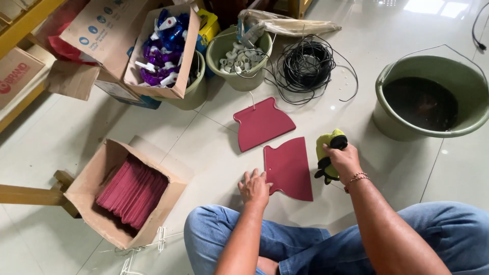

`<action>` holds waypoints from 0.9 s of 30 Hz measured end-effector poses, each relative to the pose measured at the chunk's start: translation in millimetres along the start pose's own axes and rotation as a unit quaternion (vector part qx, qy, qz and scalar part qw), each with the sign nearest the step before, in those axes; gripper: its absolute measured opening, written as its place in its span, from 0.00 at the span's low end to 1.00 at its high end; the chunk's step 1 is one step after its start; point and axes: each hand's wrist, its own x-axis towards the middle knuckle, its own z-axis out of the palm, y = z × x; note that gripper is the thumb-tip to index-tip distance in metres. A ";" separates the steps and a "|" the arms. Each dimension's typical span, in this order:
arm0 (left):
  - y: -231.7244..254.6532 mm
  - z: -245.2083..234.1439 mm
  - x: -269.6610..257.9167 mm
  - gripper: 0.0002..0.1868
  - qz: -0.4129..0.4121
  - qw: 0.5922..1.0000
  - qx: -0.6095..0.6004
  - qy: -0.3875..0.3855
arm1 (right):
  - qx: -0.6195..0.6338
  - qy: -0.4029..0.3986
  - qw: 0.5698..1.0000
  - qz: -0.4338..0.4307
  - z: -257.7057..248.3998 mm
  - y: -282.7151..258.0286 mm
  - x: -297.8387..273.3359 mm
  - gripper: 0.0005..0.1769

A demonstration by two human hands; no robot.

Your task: The person sits on the floor and wipes red plastic parts with a green cloth. They handle the parts one at a time, wiping each surface, then stacking the cleaned parts into a pile. Finally, they place the stack into a cardboard box.

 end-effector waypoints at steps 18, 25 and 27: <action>-18.7 -20.5 19.9 0.25 0.079 0.995 0.034 -0.052 | -0.636 -0.202 0.682 -0.299 54.9 81.2 10.5 0.50; -22.5 -11.5 31.1 0.21 0.071 0.996 0.022 -0.053 | -0.501 -0.358 0.683 -0.394 86.3 54.0 -38.9 0.47; -26.6 3.7 41.6 0.22 0.076 0.995 0.042 -0.048 | -0.559 -0.258 0.711 -0.340 92.7 48.0 -17.6 0.46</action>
